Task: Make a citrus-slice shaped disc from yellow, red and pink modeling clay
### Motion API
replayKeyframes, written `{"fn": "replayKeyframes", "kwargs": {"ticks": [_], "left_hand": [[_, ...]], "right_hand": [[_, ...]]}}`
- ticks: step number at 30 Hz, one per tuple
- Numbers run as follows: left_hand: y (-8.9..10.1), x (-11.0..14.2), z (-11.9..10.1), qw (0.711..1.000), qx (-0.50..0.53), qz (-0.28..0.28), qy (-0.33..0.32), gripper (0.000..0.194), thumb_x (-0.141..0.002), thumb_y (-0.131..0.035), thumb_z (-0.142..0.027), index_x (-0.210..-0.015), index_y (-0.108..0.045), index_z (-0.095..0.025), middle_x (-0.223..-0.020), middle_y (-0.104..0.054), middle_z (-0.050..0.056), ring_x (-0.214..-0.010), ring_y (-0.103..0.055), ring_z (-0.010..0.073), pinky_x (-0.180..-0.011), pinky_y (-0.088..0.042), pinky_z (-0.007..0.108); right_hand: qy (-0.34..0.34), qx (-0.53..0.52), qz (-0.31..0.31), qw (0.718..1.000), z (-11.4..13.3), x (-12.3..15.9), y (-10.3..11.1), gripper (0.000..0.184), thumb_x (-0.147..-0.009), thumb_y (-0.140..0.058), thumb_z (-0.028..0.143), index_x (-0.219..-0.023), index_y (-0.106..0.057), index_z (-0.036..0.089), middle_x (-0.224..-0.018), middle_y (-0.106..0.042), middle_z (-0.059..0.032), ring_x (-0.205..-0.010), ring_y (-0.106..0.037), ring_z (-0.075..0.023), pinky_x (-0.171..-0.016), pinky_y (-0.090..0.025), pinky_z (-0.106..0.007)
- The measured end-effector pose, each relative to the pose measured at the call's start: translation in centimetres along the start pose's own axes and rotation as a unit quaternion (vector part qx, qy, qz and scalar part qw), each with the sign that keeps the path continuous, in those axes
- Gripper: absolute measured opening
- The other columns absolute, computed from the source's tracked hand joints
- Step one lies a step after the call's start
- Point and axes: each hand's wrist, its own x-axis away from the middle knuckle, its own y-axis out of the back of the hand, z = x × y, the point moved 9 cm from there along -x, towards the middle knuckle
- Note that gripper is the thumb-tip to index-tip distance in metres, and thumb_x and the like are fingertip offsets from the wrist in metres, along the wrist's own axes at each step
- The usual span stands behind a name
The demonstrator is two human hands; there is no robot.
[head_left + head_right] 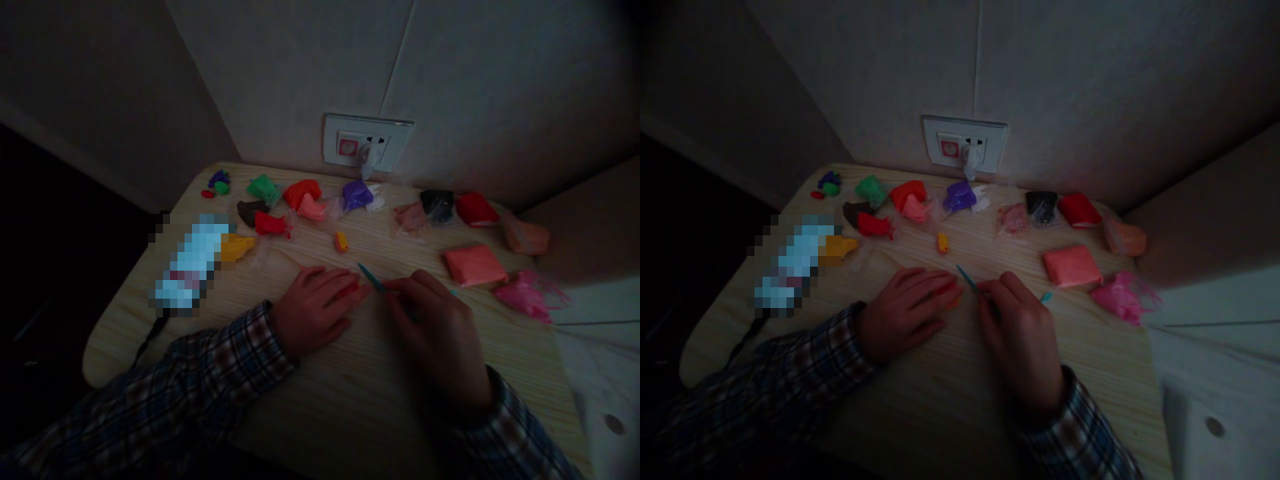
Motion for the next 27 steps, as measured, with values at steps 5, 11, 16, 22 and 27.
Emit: {"fn": "replayKeyframes", "kwargs": {"ticks": [5, 11, 16, 22, 27], "left_hand": [[0.7, -0.5, 0.6, 0.999, 0.003, -0.037, 0.020, 0.032, -0.090, -0.046, -0.025, -0.118, -0.054, -0.012, -0.110, -0.064, 0.011, -0.102, -0.057, 0.0204, -0.087, -0.044, 0.036], [2.4, -0.5, 2.5, 0.967, 0.216, -0.089, 0.101, 0.031, -0.087, -0.051, -0.028, -0.111, -0.059, -0.010, -0.105, -0.066, 0.011, -0.097, -0.060, 0.0205, -0.086, -0.047, 0.034], [0.3, 0.1, 5.6, 0.741, 0.604, -0.073, 0.283, 0.025, -0.088, -0.049, -0.030, -0.099, -0.063, -0.013, -0.095, -0.070, 0.007, -0.088, -0.066, 0.0180, -0.082, -0.050, 0.030], [-1.7, 1.0, 6.4, 0.547, 0.753, -0.077, 0.358, 0.028, -0.078, -0.064, -0.037, -0.089, -0.065, -0.011, -0.090, -0.070, 0.009, -0.077, -0.068, 0.0179, -0.068, -0.051, 0.024], [-2.0, 1.2, 6.6, 0.615, 0.702, -0.057, 0.354, 0.028, -0.074, -0.069, -0.030, -0.092, -0.066, -0.010, -0.088, -0.072, 0.009, -0.077, -0.068, 0.0169, -0.069, -0.050, 0.024]], "right_hand": [[-0.007, 0.000, 0.004, 1.000, -0.2, -0.1, -0.2, 0.015, -0.084, -0.049, 0.018, -0.088, -0.063, 0.017, -0.075, -0.055, -0.0016, -0.065, -0.055, -0.0126, -0.057, -0.041, -0.025], [-0.010, 0.003, -0.005, 1.000, -0.4, 0.0, 0.2, 0.017, -0.084, -0.047, 0.020, -0.089, -0.064, 0.017, -0.073, -0.055, -0.0017, -0.063, -0.054, -0.0126, -0.055, -0.041, -0.026], [-0.006, 0.001, -0.009, 1.000, -0.3, 0.0, 0.5, 0.018, -0.084, -0.047, 0.020, -0.089, -0.063, 0.016, -0.072, -0.053, -0.0015, -0.061, -0.054, -0.0121, -0.054, -0.040, -0.025], [-0.014, -0.005, 0.002, 1.000, -0.5, 0.1, 0.1, 0.019, -0.085, -0.047, 0.023, -0.090, -0.063, 0.017, -0.073, -0.054, -0.0016, -0.060, -0.054, -0.0122, -0.053, -0.040, -0.025], [-0.011, -0.012, 0.002, 1.000, -0.3, 0.0, 0.1, 0.020, -0.086, -0.045, 0.024, -0.091, -0.064, 0.018, -0.073, -0.055, -0.0023, -0.062, -0.054, -0.0130, -0.054, -0.041, -0.025]]}}
